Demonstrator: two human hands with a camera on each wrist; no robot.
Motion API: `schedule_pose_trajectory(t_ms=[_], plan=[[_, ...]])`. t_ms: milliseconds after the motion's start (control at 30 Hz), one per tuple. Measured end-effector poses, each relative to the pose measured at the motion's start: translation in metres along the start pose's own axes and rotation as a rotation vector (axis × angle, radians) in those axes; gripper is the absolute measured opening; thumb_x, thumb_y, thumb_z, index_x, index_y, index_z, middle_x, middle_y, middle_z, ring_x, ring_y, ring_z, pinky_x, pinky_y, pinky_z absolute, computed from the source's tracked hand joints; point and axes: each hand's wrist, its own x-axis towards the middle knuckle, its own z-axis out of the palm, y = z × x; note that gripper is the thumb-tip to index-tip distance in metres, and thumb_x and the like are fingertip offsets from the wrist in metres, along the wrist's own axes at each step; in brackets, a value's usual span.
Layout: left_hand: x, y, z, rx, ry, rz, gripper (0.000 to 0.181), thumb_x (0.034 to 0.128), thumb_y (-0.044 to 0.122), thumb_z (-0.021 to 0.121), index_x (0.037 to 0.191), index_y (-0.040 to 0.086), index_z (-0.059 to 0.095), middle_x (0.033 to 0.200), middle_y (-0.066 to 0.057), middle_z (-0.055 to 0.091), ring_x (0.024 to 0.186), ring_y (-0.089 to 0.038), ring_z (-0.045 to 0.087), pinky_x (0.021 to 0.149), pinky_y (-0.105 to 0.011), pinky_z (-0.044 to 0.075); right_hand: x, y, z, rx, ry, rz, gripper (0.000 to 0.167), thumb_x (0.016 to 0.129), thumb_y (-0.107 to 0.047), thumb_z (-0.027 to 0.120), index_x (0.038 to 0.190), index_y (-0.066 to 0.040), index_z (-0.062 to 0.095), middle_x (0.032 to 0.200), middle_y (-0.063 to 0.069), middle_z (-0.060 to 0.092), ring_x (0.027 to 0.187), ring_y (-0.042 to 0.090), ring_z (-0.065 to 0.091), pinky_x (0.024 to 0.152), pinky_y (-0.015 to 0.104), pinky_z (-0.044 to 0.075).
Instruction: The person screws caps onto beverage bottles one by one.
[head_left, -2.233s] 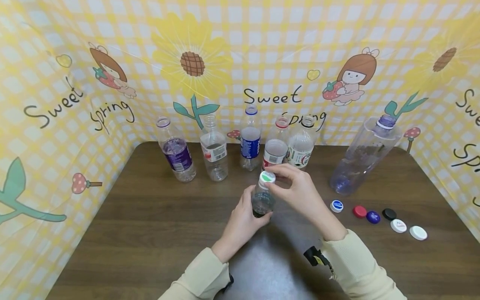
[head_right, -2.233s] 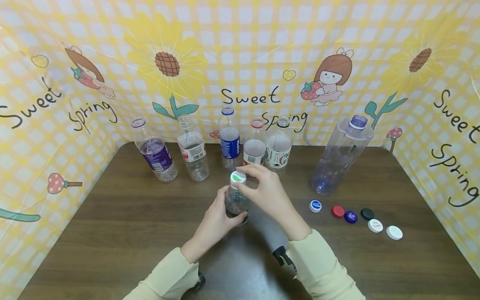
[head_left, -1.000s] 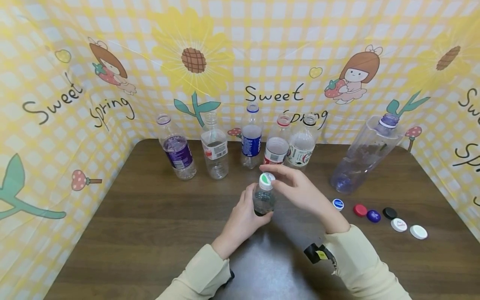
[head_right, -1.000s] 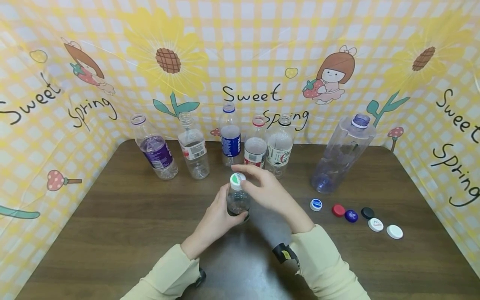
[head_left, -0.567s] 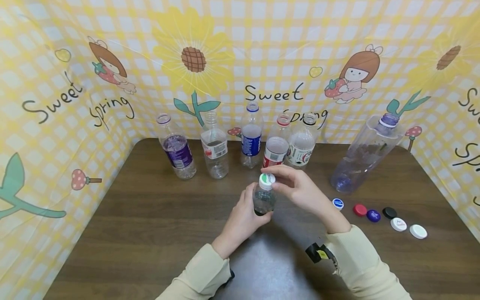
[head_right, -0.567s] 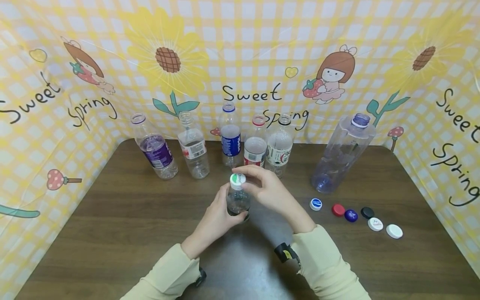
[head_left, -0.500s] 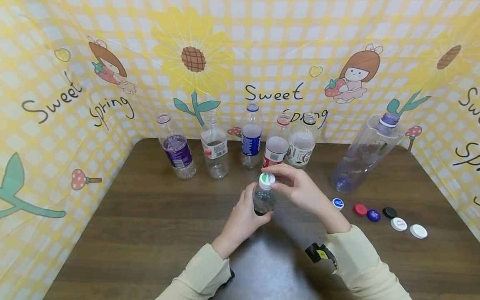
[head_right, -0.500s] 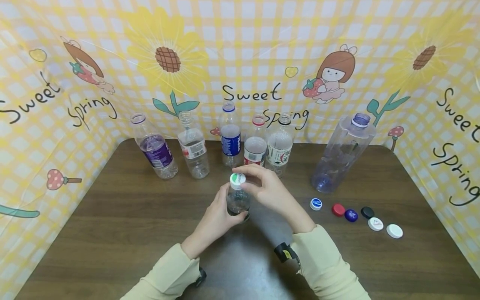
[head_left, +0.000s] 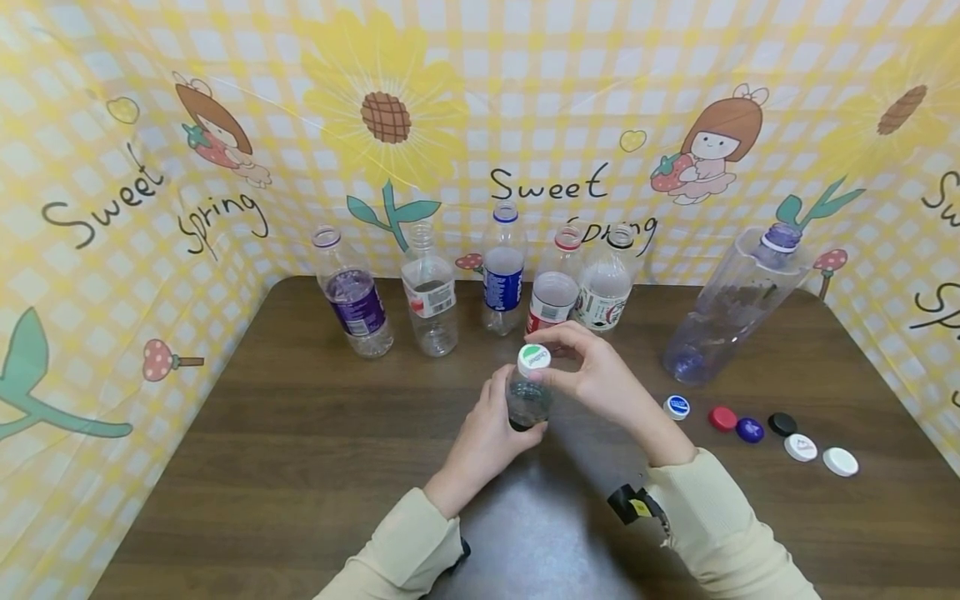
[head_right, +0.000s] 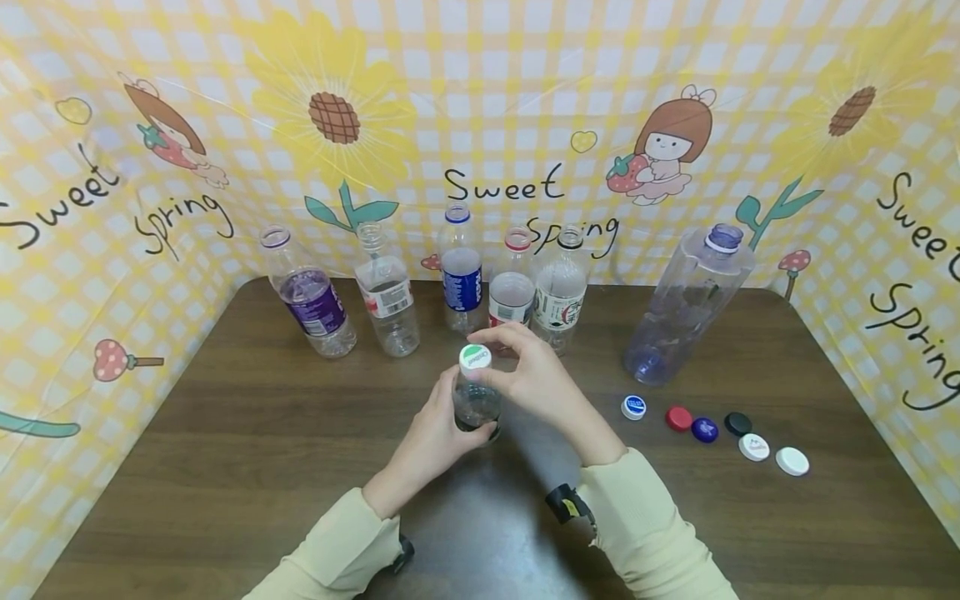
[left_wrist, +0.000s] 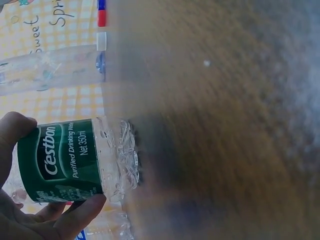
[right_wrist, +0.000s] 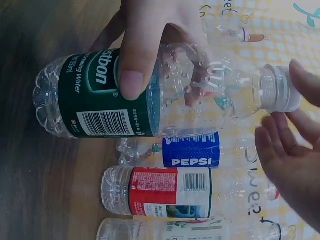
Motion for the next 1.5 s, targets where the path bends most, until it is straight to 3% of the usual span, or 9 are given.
schedule_pose_trajectory(t_ms=[200,433,833,1167,1500], plan=[[0.000,0.001,-0.001,0.004,0.003,0.001,0.079,0.0792,0.025,0.077,0.141,0.009,0.030,0.130,-0.019,0.050,0.112,-0.033,0.059,0.092,-0.050,0.052,-0.003,0.002,-0.003,0.070,-0.127,-0.077,0.048,0.088,0.001,0.061,0.135,0.002,0.048,0.139,0.019,0.050,0.132,0.034,0.044,0.113,0.055,0.032],[0.000,0.000,0.001,-0.020,0.030,0.026,0.076,0.0771,0.021,0.078,0.137,0.007,0.034,0.129,-0.018,0.052,0.113,-0.031,0.059,0.094,-0.047,0.051,-0.002,0.002,-0.002,0.076,-0.133,-0.087,0.043,0.089,0.002,0.058,0.132,0.002,0.051,0.136,0.019,0.053,0.133,0.034,0.045,0.113,0.053,0.032],[0.000,-0.002,-0.001,-0.041,0.024,0.048,0.075,0.0762,0.021,0.080,0.135,0.009,0.035,0.126,-0.018,0.058,0.110,-0.029,0.061,0.093,-0.045,0.052,-0.001,0.005,0.001,0.073,-0.046,-0.065,0.040,0.086,0.003,0.064,0.125,0.004,0.056,0.127,0.020,0.059,0.124,0.035,0.053,0.109,0.053,0.038],[0.002,-0.002,0.001,-0.003,0.082,0.064,0.072,0.0729,0.024,0.083,0.129,0.010,0.040,0.119,-0.015,0.062,0.104,-0.026,0.063,0.089,-0.043,0.053,-0.001,0.003,0.007,0.066,0.047,-0.060,0.035,0.080,0.009,0.066,0.114,0.004,0.062,0.115,0.020,0.064,0.114,0.030,0.058,0.106,0.049,0.043],[0.001,0.001,0.003,0.018,0.124,0.054,0.071,0.0714,0.023,0.084,0.127,0.010,0.041,0.116,-0.015,0.063,0.103,-0.027,0.064,0.087,-0.043,0.053,-0.002,0.000,0.015,0.071,0.157,-0.021,0.027,0.077,0.007,0.072,0.100,0.003,0.057,0.111,0.019,0.066,0.108,0.031,0.062,0.101,0.048,0.048]])
